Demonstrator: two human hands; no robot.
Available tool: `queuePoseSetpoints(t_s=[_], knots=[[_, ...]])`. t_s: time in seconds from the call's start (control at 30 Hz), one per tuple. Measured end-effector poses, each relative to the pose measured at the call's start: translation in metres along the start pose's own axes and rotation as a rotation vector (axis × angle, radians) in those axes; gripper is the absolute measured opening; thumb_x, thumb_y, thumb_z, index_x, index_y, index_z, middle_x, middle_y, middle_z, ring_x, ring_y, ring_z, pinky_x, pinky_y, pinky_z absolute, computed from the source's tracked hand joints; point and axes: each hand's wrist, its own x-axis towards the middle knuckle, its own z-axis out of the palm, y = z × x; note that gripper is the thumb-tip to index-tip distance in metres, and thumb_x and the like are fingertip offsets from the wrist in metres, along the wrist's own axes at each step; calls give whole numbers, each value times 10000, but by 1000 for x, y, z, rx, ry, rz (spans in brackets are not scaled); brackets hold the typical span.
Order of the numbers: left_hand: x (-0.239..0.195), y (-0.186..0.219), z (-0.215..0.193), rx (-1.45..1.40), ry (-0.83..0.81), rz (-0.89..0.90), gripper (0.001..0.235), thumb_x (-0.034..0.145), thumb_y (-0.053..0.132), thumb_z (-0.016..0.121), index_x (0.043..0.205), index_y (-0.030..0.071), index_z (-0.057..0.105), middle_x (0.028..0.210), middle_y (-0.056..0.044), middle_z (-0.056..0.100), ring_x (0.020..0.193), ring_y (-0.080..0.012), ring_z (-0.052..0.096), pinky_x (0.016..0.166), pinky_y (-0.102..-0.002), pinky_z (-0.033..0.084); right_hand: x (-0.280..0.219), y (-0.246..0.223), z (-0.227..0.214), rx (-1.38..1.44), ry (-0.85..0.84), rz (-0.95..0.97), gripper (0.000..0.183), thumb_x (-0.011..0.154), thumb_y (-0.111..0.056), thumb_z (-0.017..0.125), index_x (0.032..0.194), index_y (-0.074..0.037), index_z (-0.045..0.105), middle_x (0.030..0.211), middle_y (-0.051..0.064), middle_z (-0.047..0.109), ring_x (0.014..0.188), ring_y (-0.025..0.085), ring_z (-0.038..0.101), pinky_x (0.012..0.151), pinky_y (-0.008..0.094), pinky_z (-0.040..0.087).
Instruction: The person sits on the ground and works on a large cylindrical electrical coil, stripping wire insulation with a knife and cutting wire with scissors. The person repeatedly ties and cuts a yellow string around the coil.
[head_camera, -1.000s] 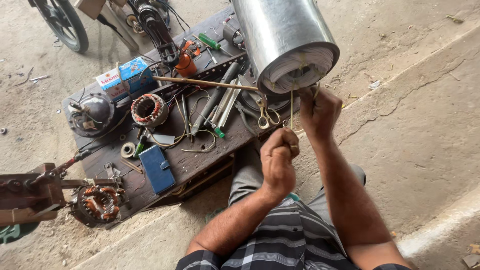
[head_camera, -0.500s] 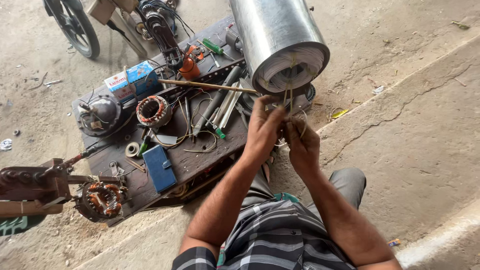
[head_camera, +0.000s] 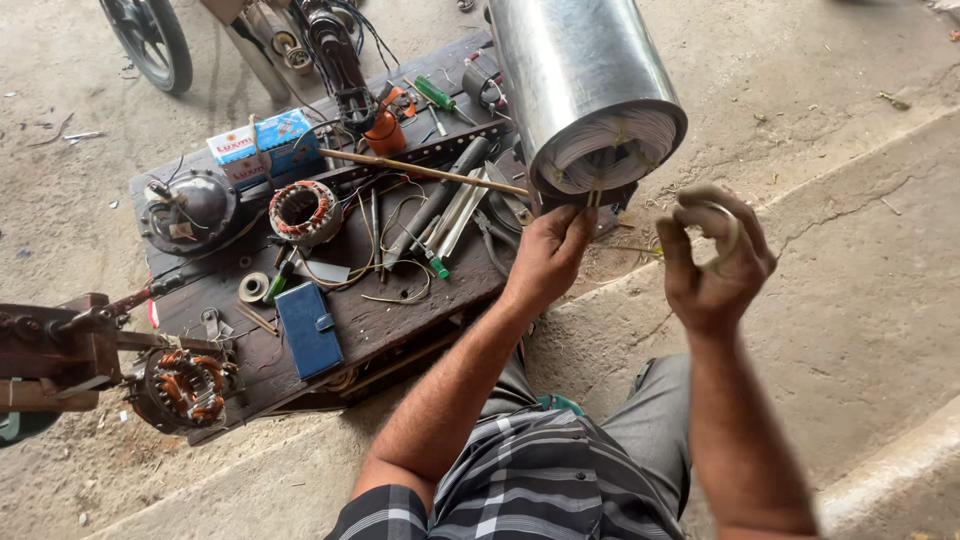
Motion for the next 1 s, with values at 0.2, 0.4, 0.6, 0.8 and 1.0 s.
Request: queuePoseSetpoints(t_s=[0.2, 0.4, 0.6, 0.8, 1.0], knots=[[3, 6, -5, 21, 7, 29, 358, 1039, 331, 533, 957, 22, 693, 632, -33, 595, 583, -120, 570, 543, -327, 470, 66, -5, -13, -364, -452, -293, 436, 1080, -202, 721, 1388, 19, 506, 902, 104, 709, 722, 238, 705, 621, 385, 557], [4, 4, -6, 44, -22, 15, 373, 1054, 334, 546, 901, 18, 672, 625, -43, 561, 571, -127, 526, 530, -341, 439, 71, -6, -6, -357, -517, -357, 232, 1119, -211, 657, 1252, -90, 511, 927, 87, 741, 693, 185, 700, 545, 327, 526], [4, 1, -14, 28, -69, 47, 383, 1070, 344, 534, 919, 15, 662, 651, -56, 566, 593, -139, 541, 546, -340, 458, 72, 7, 3, -360, -570, -324, 206, 1131, -216, 651, 1239, -99, 521, 907, 59, 731, 718, 183, 710, 577, 324, 550], [5, 6, -19, 64, -86, 64, 355, 1052, 337, 529, 1023, 16, 679, 666, -81, 613, 606, -162, 606, 588, -349, 515, 88, -8, 1, -413, -581, -361, 206, 1071, -189, 708, 1235, -79, 650, 866, 65, 730, 656, 182, 703, 541, 342, 554], [6, 5, -15, 58, -75, 69, 357, 1061, 330, 528, 1014, 13, 684, 705, -87, 623, 643, -160, 591, 606, -351, 502, 75, -22, 10, -351, -596, -199, 324, 984, -62, 682, 1287, -166, 732, 1209, 101, 713, 781, 203, 749, 657, 275, 638]])
